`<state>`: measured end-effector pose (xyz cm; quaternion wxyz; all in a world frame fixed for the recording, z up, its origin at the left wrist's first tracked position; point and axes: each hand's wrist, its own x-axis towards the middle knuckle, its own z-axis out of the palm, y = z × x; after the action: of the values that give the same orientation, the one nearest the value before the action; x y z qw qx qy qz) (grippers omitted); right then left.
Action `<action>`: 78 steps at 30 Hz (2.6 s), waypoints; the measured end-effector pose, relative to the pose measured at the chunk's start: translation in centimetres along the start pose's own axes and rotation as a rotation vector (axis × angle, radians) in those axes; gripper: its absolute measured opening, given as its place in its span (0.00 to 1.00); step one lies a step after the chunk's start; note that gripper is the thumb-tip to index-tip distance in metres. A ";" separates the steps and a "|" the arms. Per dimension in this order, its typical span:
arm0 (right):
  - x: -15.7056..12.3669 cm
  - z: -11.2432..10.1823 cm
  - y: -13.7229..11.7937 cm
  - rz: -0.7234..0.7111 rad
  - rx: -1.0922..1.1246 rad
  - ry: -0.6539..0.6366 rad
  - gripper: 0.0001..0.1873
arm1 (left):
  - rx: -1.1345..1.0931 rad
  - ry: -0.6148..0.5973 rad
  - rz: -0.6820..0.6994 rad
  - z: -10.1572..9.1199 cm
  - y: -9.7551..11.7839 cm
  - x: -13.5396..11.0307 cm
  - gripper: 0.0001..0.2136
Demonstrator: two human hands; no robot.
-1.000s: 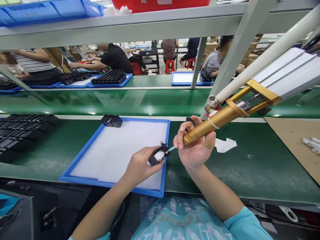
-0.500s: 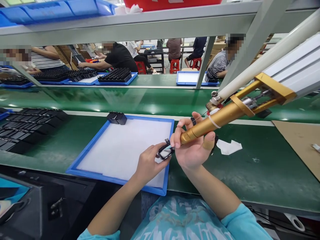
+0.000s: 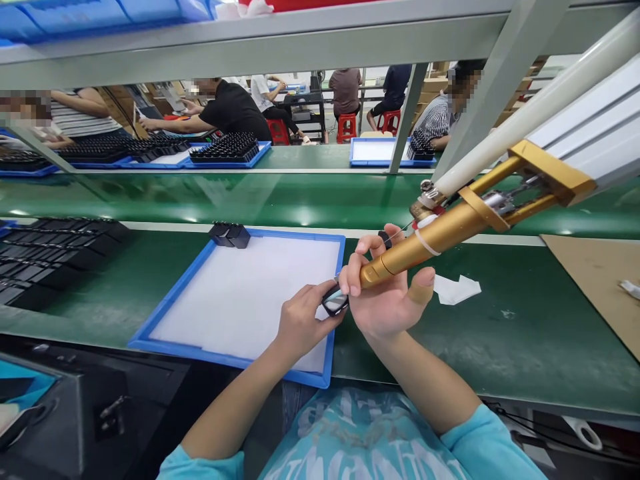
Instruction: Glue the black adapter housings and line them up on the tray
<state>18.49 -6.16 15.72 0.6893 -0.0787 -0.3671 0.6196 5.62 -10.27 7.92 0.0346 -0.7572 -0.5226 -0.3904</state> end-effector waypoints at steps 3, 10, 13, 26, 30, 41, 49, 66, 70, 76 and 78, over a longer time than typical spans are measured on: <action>0.0 -0.5 -0.2 -0.010 -0.019 0.019 0.27 | 0.088 -0.062 -0.067 0.1 -0.9 -0.2 0.16; -0.6 -4.8 -2.1 -0.094 -0.134 0.090 0.27 | 0.168 -0.339 -0.358 -1.0 -6.5 -0.8 0.16; -1.2 -8.2 -3.5 -0.178 -0.239 0.152 0.25 | -0.001 -0.461 -0.455 -1.3 -9.5 -1.3 0.19; 3.3 -25.9 -10.4 -0.279 -1.020 0.440 0.29 | -0.421 -0.851 -0.398 -0.9 -12.6 1.8 0.27; 6.7 -30.1 -12.1 -0.225 -1.119 0.432 0.33 | -0.272 -0.737 -0.467 1.4 -12.3 4.3 0.31; 10.0 -31.4 -12.8 -0.439 -1.488 0.447 0.32 | -0.542 -0.485 -0.615 5.2 -17.0 3.8 0.40; 10.7 -23.8 -7.3 -0.303 -1.904 -0.257 0.20 | -0.635 -0.518 -0.665 4.6 -15.8 4.2 0.40; 24.9 -17.8 1.7 0.821 -2.450 -0.853 0.18 | -0.624 -0.540 -0.561 5.3 -16.3 3.5 0.36; 23.2 -15.7 1.9 0.728 -2.271 -1.108 0.18 | -0.615 -0.557 -0.559 5.0 -16.0 3.7 0.36; 18.0 -12.7 2.2 0.654 -2.075 -1.324 0.19 | -0.605 -0.560 -0.565 4.7 -15.7 3.8 0.35; 17.2 -12.1 2.0 0.688 -2.064 -1.340 0.19 | -0.596 -0.554 -0.580 4.6 -15.6 3.8 0.36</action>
<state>23.60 14.17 12.91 -0.2053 -0.3393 -0.9111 0.1124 -4.01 1.80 1.58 -0.4333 -0.6329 -0.5670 -0.3003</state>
